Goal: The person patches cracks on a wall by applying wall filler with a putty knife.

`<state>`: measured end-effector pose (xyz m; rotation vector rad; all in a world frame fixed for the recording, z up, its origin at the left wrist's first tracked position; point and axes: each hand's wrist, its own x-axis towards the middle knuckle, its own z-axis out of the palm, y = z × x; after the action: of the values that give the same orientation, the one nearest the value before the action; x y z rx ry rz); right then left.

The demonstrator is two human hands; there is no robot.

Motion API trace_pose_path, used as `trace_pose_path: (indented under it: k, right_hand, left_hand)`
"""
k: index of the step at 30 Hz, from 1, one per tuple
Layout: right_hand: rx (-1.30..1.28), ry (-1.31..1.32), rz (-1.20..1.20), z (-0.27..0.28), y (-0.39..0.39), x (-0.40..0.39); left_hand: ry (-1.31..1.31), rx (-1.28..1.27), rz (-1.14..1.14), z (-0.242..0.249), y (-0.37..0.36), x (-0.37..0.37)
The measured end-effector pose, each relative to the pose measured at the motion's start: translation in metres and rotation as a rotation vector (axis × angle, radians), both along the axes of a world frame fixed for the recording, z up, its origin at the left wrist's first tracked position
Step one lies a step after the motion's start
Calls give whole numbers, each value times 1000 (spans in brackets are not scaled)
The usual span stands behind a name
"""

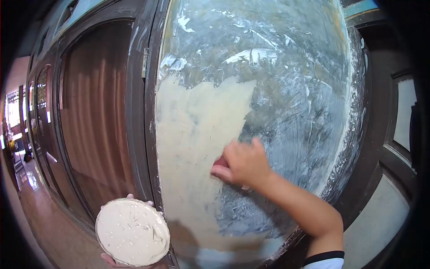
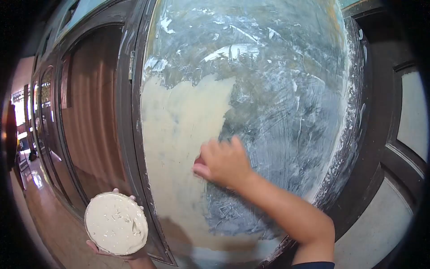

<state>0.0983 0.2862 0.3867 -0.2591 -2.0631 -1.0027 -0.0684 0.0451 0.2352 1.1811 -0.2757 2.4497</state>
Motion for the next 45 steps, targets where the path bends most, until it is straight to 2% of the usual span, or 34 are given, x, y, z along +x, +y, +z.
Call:
trace_pose_path:
  k: [2, 5, 6, 8, 9, 10, 12, 13, 15, 17, 19, 20, 22, 24, 26, 27, 28, 29, 30, 31, 33, 34, 36, 37, 40, 41, 45]
  right_hand:
    - [-46, 223, -30, 57, 4, 11]
    - [-324, 891, -117, 147, 1, 50]
    - [-331, 884, -123, 150, 5, 53]
    - [-260, 920, 11, 147, 11, 56]
    - [-350, 806, 94, 127, 2, 45]
    - [-334, 631, 101, 102, -2, 33]
    - [-43, 224, 44, 54, -6, 10]
    - [-46, 225, 46, 42, -4, 3]
    - [19, 67, -43, 30, -1, -6]
    - [42, 302, -79, 87, 2, 10]
    - [-235, 718, -172, 152, 2, 38]
    - [-177, 871, -190, 171, 5, 57]
    - [-107, 1015, 63, 191, 23, 82]
    - [-189, 920, 140, 180, 9, 81]
    - [-340, 706, 252, 148, -15, 77]
    - [-401, 558, 294, 127, -31, 70]
    - [-410, 427, 294, 106, -43, 69]
    - [-251, 290, 208, 88, -68, 70]
    - [-308, 185, 285, 71, -77, 71]
    - [-346, 111, 300, 56, -89, 73]
    - [-247, -40, 295, 35, -106, 79]
    - [-241, -107, 275, 29, -115, 82]
    - [-247, -188, 259, 21, -126, 93]
    - [-259, -186, 247, 20, -130, 98]
    - [-179, -256, 213, 14, -142, 112]
    - [-163, -263, 211, 14, -146, 114]
    - [-179, -290, 199, 10, -154, 125]
  left_hand:
    - [-21, 14, -19, 2, 4, 2]
    - [-69, -9, 3, -1, 2, 2]
    - [-100, -14, 28, -3, 0, 2]
    - [-150, -33, 30, -5, -6, 2]
    - [-85, -7, 42, -7, -6, -2]
    - [-22, 25, 57, -9, -6, -6]
    - [5, -17, 91, -12, -12, -7]
    - [-69, -37, 75, -11, -10, -5]
    - [-136, -63, 46, -6, -9, 0]
    - [-79, -56, 28, -8, -7, 2]
    - [-5, -63, 16, -14, -3, 0]
    - [-9, -67, 19, -16, -2, 1]
    - [-55, -89, -115, -16, 2, 5]
    - [-131, -71, -179, -8, 6, 11]
    - [-114, -208, -252, -5, 9, 14]
    - [-4, -243, -315, -3, 15, 13]
    - [-78, -253, -495, 6, 12, 24]
    - [-102, -319, -537, 13, 13, 32]
    - [-127, -380, -577, 17, 15, 37]
    - [-130, -379, -589, 20, 17, 39]
    - [-79, -274, -842, 24, 20, 43]
    - [-79, -277, -850, 27, 22, 45]
    - [-252, -454, -800, 33, 26, 49]
    - [-9, -438, -750, 32, 29, 43]
    - [-134, -358, -875, 31, 35, 43]
    - [-144, -469, -779, 31, 38, 43]
    - [-132, -515, -702, 33, 43, 43]
